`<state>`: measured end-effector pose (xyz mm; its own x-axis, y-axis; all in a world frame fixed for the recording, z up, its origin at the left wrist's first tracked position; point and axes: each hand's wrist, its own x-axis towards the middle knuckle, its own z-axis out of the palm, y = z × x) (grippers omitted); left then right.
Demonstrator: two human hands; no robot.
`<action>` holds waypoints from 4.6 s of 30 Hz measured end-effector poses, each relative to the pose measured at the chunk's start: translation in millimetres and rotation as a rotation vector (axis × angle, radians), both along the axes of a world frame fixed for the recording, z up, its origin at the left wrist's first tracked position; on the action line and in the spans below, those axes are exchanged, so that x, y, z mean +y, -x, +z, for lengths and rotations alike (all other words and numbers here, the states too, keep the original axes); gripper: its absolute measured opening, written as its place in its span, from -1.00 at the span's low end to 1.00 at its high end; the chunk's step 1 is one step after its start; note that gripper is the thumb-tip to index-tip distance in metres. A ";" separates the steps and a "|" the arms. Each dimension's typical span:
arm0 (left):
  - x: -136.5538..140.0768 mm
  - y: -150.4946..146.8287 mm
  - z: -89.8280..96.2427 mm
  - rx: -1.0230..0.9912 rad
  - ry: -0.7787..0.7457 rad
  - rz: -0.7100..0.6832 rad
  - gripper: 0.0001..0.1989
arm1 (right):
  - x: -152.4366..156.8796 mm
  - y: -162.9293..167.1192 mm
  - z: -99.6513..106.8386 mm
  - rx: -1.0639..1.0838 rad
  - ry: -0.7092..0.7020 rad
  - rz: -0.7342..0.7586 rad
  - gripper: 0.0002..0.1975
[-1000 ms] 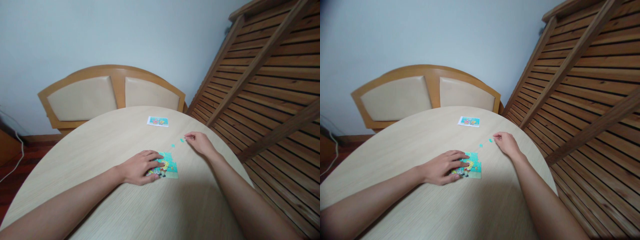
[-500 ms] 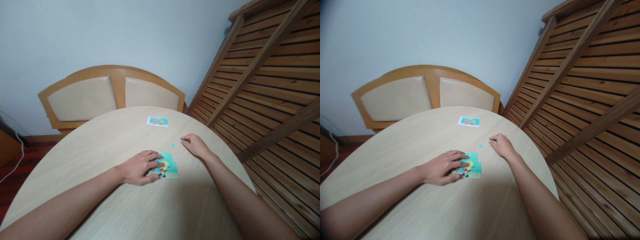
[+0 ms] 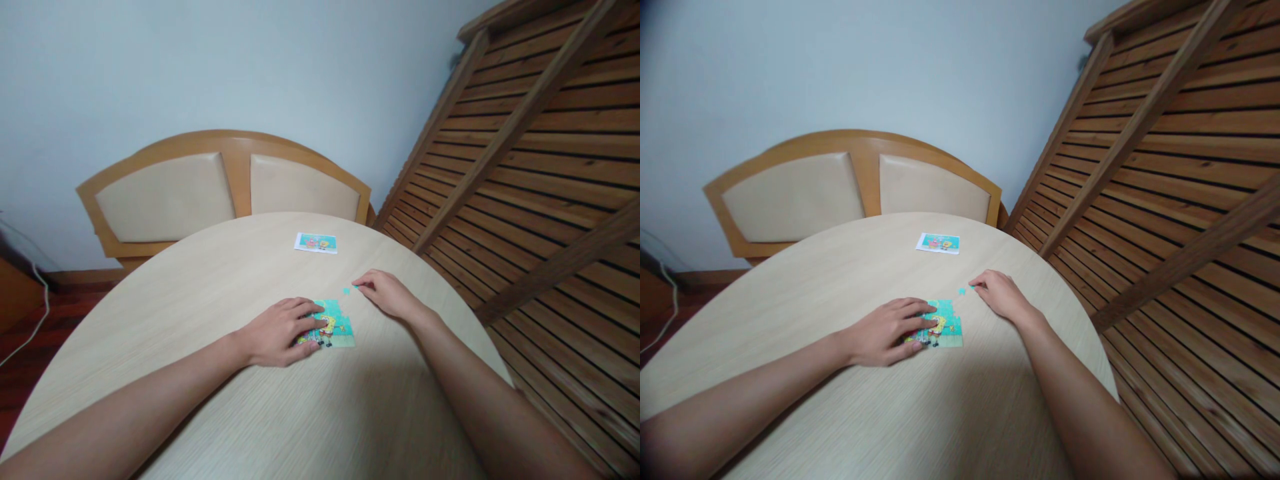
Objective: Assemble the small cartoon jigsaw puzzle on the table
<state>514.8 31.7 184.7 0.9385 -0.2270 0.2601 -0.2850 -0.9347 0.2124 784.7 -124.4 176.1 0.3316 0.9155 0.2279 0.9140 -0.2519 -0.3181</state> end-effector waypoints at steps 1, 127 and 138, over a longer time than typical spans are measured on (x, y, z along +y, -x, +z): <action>0.1 0.0 -0.4 0.001 -0.004 0.012 -0.57 | 0.0 1.3 0.8 0.008 -0.006 0.016 -0.77; 0.3 0.4 -1.2 0.001 -0.001 0.024 -0.56 | 10.2 15.8 -4.5 0.090 -0.125 0.061 -0.83; 0.7 0.3 -1.7 -0.019 0.010 0.020 -0.57 | 10.4 24.0 6.3 0.189 -0.069 0.060 -0.85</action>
<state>514.4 32.3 183.0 0.9379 -0.2052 0.2798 -0.2698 -0.9383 0.2164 760.7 -114.0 182.3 0.3194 0.9193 0.2300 0.8492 -0.1699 -0.5000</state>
